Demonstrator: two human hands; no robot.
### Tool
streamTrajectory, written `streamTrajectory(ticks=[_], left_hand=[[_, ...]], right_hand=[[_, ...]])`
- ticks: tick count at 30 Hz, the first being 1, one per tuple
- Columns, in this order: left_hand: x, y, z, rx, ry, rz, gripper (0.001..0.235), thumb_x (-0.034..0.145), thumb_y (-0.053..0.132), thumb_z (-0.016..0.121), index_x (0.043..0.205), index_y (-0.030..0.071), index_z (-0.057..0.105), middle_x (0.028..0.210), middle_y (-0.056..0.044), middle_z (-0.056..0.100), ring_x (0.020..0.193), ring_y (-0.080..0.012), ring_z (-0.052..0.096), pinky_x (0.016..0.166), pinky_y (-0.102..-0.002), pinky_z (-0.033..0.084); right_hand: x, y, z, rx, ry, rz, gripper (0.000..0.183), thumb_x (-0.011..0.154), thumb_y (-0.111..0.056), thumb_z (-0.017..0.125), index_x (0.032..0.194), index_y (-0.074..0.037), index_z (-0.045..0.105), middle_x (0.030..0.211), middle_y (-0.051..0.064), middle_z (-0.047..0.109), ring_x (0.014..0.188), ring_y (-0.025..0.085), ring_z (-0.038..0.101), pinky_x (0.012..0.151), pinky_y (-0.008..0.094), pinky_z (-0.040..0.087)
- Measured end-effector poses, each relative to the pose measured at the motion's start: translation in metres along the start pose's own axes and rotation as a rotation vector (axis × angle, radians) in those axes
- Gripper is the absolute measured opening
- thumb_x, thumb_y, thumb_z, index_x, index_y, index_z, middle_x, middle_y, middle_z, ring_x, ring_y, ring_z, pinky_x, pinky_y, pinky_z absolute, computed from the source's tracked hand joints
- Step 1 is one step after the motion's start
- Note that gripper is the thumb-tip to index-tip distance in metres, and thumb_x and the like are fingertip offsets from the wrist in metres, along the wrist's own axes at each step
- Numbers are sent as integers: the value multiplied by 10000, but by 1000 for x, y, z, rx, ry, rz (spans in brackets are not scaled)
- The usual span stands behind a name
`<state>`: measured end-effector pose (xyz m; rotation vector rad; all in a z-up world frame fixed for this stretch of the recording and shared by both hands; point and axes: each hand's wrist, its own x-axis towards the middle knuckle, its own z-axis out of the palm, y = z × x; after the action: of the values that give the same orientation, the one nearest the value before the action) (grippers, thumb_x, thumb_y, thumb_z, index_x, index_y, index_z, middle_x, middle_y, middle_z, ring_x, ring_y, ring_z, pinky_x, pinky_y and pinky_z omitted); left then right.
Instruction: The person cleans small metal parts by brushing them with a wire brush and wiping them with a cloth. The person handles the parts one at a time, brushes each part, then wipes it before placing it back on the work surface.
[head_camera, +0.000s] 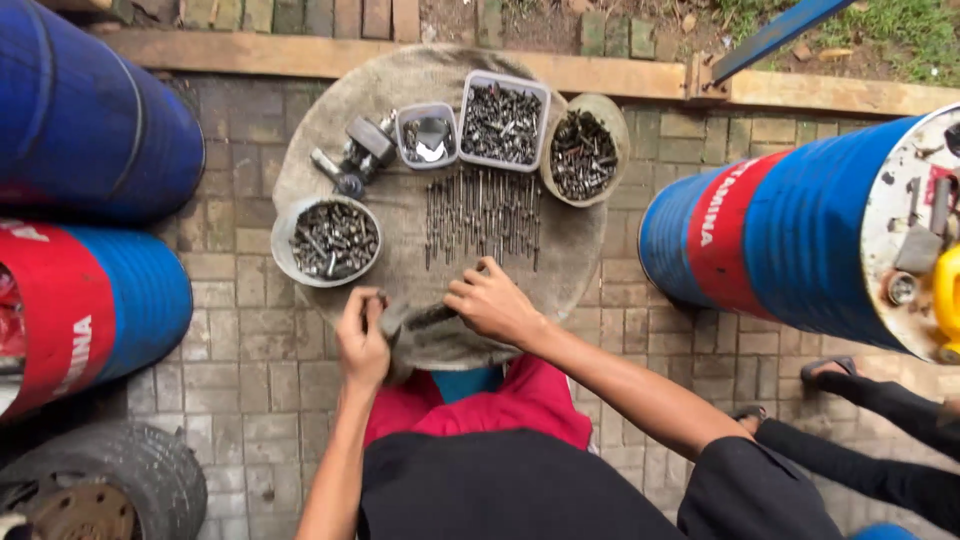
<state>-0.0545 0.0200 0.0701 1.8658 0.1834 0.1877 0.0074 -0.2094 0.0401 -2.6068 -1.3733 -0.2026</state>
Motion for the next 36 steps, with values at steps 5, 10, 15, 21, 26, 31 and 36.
streamTrajectory(ticks=[5, 10, 15, 21, 26, 31, 36], left_hand=[[14, -26, 18, 338, -28, 76, 187, 1112, 153, 490, 996, 67, 609, 831, -140, 652, 824, -367, 664, 784, -461, 514], [3, -71, 20, 647, 77, 181, 125, 1064, 182, 551, 1007, 84, 603, 854, -128, 587, 850, -387, 626, 761, -483, 474], [-11, -121, 24, 812, -25, 333, 173, 1074, 253, 508, 973, 148, 602, 897, -19, 561, 818, -258, 607, 743, -377, 447], [-3, -135, 24, 855, -23, 444, 221, 1060, 284, 476, 921, 137, 566, 864, -49, 520, 814, -295, 563, 731, -433, 445], [1, -137, 24, 830, -29, 434, 250, 1069, 280, 444, 901, 136, 561, 863, -47, 521, 809, -295, 570, 738, -430, 456], [-4, -148, 25, 839, -22, 429, 219, 1046, 270, 471, 892, 145, 565, 842, -48, 523, 806, -294, 582, 739, -438, 463], [-3, -139, 24, 822, -2, 441, 200, 1035, 250, 485, 885, 141, 561, 835, -52, 516, 792, -295, 576, 725, -434, 461]], right_hand=[[-46, -22, 34, 146, -199, 293, 254, 765, -311, 778, 972, -209, 670, 895, -13, 647, 887, 218, 626, 805, 413, 477], [-61, -45, 48, 237, -192, 494, 328, 799, -345, 793, 1056, -188, 662, 971, 5, 634, 976, 230, 630, 814, 383, 502], [-44, -27, 36, 599, 163, 861, 311, 879, -419, 766, 972, -125, 722, 828, 107, 691, 801, 317, 712, 730, 406, 566], [-48, 6, 120, 460, 477, 1104, 77, 846, -180, 775, 844, -152, 704, 682, 17, 642, 567, 197, 660, 543, 320, 517], [-28, 23, 94, 292, 391, 993, 154, 874, -200, 772, 1017, -207, 714, 877, -4, 598, 756, 227, 663, 672, 363, 545], [-14, 36, 78, 191, 224, 860, 356, 864, -269, 791, 1207, -257, 697, 1073, 20, 552, 977, 257, 601, 782, 399, 485], [-8, 48, 78, 116, 112, 796, 408, 809, -306, 833, 1192, -298, 694, 1113, 4, 488, 1007, 250, 554, 775, 389, 469]])
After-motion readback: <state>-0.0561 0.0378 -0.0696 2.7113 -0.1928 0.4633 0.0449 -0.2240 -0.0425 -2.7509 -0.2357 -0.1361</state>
